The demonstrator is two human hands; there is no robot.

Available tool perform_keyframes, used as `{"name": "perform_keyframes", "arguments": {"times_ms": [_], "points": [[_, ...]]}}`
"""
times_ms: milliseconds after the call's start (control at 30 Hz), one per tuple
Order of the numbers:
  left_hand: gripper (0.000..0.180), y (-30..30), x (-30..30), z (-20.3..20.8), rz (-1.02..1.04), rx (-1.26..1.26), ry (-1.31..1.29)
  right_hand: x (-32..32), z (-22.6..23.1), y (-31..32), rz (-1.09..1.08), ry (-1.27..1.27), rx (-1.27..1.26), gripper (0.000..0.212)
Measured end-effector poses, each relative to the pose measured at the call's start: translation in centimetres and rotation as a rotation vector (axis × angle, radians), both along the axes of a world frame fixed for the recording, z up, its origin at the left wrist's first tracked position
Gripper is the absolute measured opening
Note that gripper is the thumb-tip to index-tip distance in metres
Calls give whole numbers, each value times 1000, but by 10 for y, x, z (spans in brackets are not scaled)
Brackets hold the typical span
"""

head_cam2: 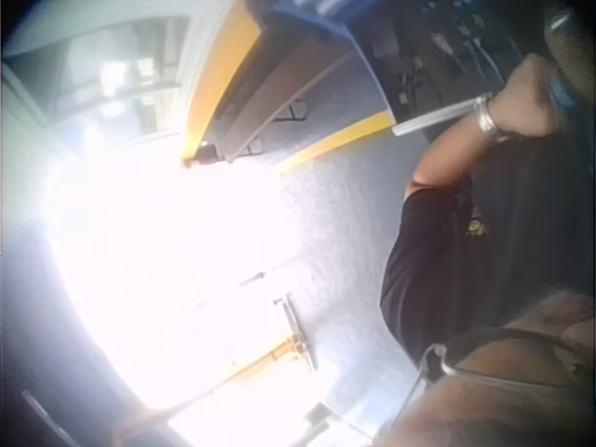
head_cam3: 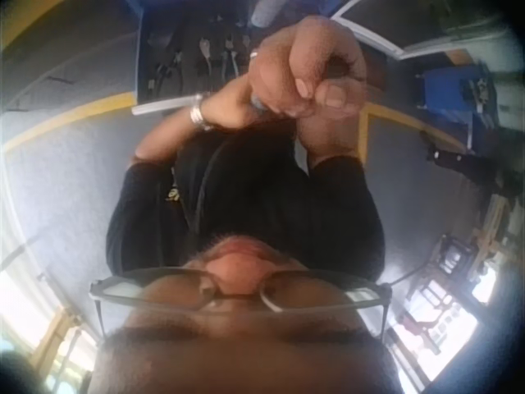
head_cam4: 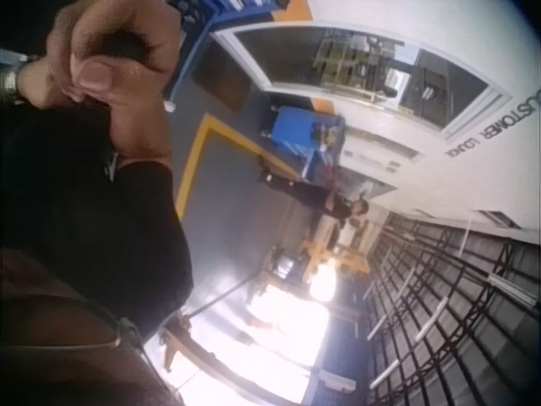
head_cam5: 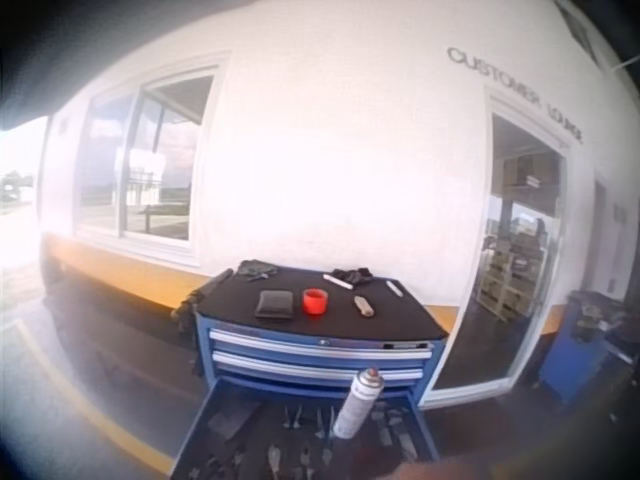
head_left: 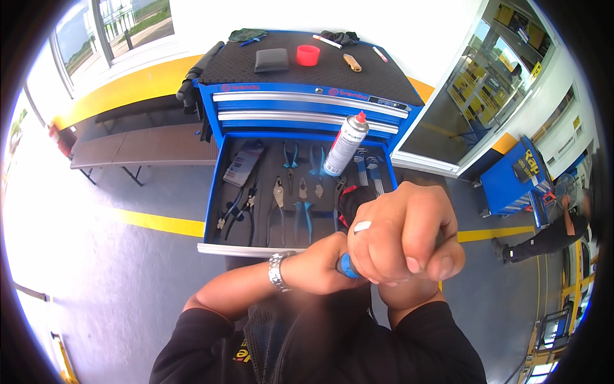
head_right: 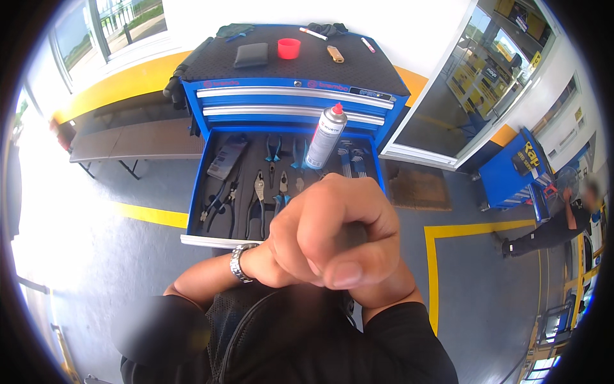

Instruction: The person cleans a blue toolbox by wiping the top surface with a red cloth and a spray can. They also handle a small cylindrical tool, wiping it with the cloth before placing it back in the drawer.

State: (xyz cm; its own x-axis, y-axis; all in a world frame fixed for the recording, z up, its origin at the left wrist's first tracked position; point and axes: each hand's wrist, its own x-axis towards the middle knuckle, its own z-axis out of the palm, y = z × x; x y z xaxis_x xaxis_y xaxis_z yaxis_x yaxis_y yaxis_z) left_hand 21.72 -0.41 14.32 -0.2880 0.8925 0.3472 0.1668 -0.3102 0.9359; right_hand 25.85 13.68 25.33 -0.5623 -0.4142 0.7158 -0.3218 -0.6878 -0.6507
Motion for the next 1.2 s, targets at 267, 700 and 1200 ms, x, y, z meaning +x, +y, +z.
{"name": "perform_keyframes", "arguments": {"times_ms": [267,700,1200], "points": [[29,-1,-2,1,90,-63,58,-7,-2,9,-22,69,-6,22],[7,1,2,6,175,-111,49,-13,-10,20,-132,-3,-40,24],[25,-3,-6,34,112,-293,-120,-13,-17,35,-357,-115,-200,22]]}}
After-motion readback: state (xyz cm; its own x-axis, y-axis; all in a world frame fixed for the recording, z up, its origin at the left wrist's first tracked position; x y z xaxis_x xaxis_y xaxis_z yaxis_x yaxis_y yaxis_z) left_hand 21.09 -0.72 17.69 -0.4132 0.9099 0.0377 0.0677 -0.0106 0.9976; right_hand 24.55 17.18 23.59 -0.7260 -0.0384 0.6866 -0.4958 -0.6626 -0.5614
